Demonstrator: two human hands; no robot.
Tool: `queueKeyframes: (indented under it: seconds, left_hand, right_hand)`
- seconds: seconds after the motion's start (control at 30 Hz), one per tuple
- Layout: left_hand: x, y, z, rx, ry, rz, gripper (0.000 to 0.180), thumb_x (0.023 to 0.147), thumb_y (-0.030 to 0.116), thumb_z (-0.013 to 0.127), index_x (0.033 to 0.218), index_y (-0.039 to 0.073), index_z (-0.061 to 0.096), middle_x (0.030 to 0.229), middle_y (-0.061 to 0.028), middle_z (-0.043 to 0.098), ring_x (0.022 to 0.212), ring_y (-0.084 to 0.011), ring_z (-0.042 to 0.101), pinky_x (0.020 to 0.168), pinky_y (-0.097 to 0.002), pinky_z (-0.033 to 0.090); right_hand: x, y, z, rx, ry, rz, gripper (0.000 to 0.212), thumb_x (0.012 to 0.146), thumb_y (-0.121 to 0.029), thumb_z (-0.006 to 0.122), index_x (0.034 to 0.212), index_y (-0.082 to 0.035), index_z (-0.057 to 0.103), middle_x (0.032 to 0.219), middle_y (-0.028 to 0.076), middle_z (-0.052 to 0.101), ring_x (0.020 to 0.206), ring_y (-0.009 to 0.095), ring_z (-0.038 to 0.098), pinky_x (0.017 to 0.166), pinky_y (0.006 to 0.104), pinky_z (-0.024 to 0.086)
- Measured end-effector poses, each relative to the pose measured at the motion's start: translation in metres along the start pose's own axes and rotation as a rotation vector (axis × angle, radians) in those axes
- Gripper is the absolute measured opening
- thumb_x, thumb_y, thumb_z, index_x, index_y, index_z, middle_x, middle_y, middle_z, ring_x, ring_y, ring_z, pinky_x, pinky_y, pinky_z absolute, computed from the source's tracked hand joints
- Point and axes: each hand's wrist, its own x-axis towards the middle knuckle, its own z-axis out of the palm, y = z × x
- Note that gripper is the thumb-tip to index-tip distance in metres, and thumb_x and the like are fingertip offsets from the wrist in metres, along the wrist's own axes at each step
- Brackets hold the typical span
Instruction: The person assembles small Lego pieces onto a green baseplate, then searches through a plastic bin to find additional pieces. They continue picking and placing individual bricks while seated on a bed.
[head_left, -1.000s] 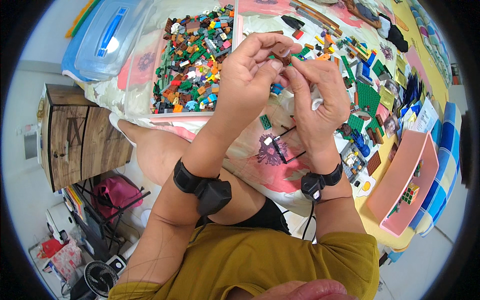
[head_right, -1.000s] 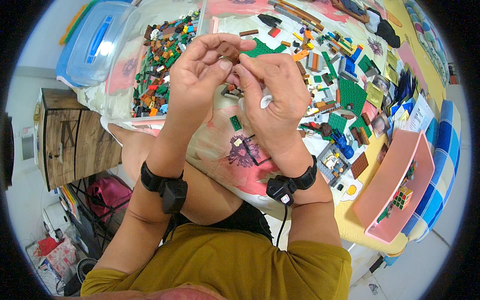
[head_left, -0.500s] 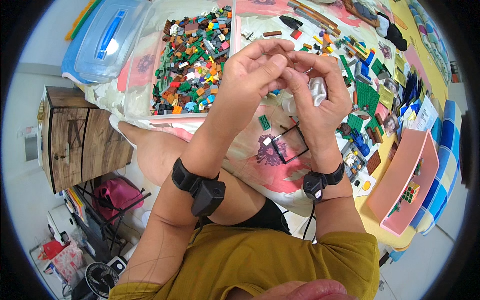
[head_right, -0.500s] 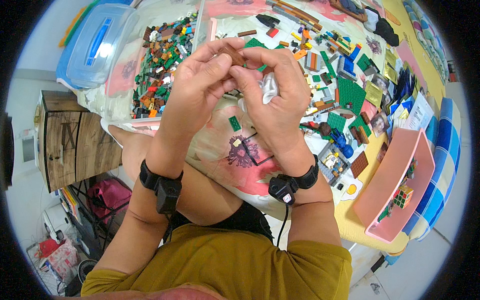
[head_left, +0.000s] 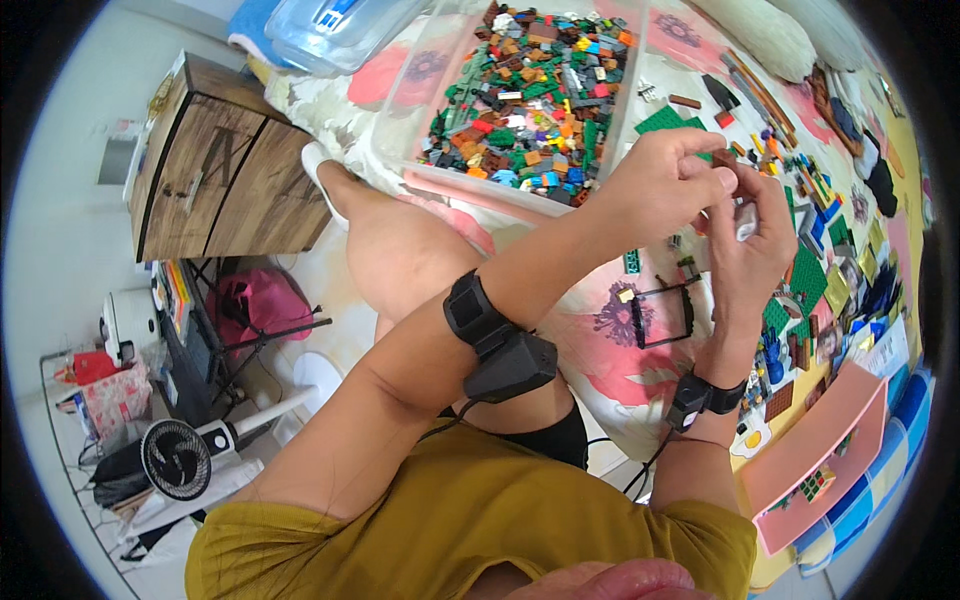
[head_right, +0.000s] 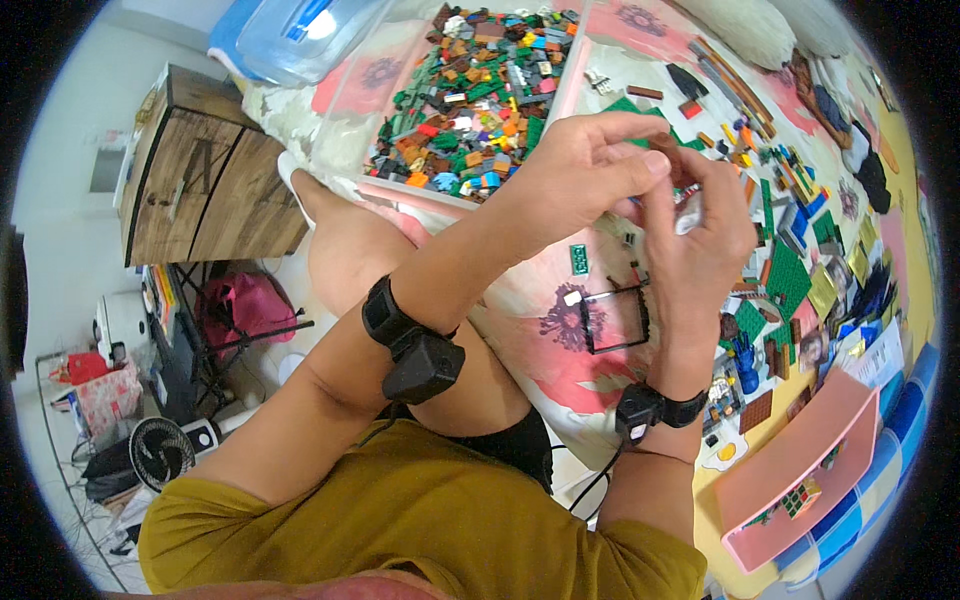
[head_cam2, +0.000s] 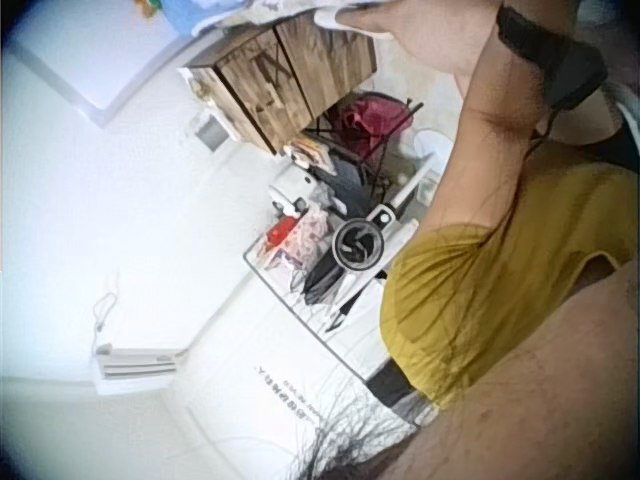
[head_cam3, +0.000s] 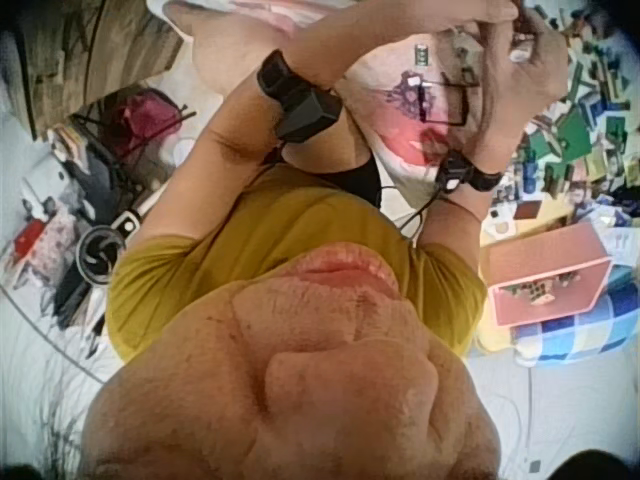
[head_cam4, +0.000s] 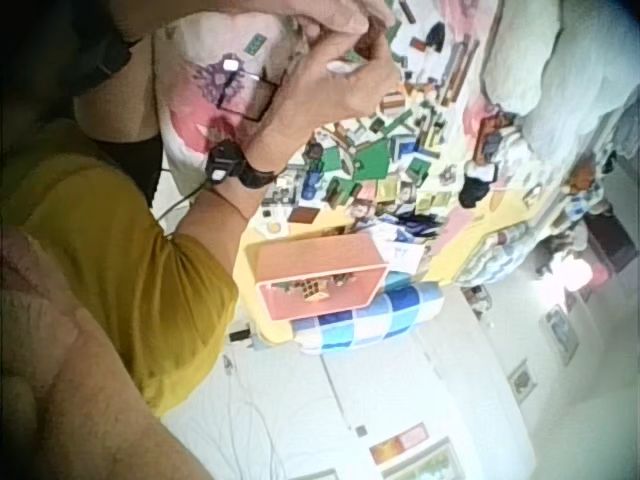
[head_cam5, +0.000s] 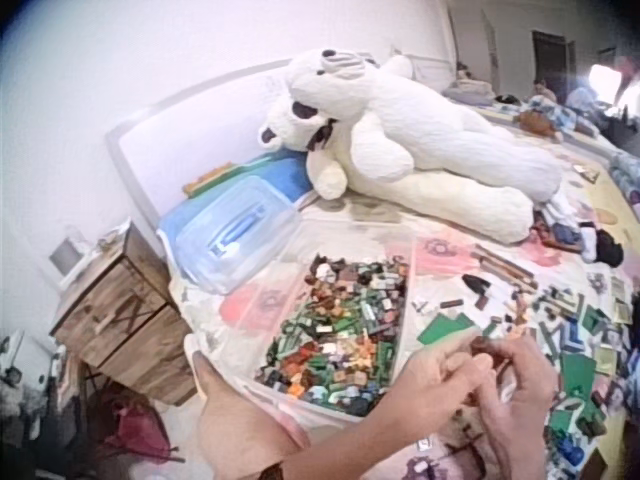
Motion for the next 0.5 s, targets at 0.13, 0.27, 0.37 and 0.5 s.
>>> queueKeyframes:
  seconds: [0.13,0.27,0.37,0.5]
  left_hand:
    - [-0.007,0.033,-0.013,0.318,0.185,0.246,0.042,0.093,0.009,0.065,0.132,-0.004,0.055,0.113,-0.0198,0.069,0.084,-0.0164,0.07,0.068,-0.0276,0.058]
    - [-0.024,0.078,-0.063,0.155,0.169,0.467,0.025,0.094,0.016,0.062,0.11,-0.002,0.068,0.097,-0.013,0.074,0.082,-0.0179,0.071,0.07,-0.0281,0.059]
    - [-0.023,0.086,-0.097,0.147,0.332,0.238,0.029,0.096,0.016,0.064,0.12,0.0,0.061,0.098,-0.0149,0.071,0.084,-0.0199,0.07,0.072,-0.0281,0.058]
    - [-0.008,0.07,-0.117,1.012,0.338,0.071,0.025,0.096,0.016,0.059,0.113,-0.002,0.068,0.103,-0.0124,0.073,0.088,-0.0204,0.07,0.076,-0.032,0.057]
  right_hand:
    - [0.003,0.028,0.0,-0.096,-0.069,0.063,0.016,0.084,-0.01,0.073,0.098,0.0,0.07,0.082,0.011,0.068,0.074,0.022,0.066,0.07,0.0325,0.051]
    - [0.002,0.056,0.007,-0.305,-0.262,0.158,0.025,0.086,-0.02,0.072,0.099,0.001,0.07,0.082,0.016,0.07,0.076,0.03,0.069,0.071,0.0387,0.053]
    - [-0.001,0.063,0.011,-0.318,-0.27,0.205,0.034,0.086,-0.027,0.073,0.106,-0.001,0.071,0.079,0.017,0.069,0.074,0.035,0.068,0.07,0.0415,0.052]
    - [0.003,0.059,0.013,-0.244,-0.1,0.196,0.036,0.086,-0.029,0.076,0.111,-0.003,0.071,0.074,0.011,0.067,0.066,0.021,0.065,0.064,0.034,0.05]
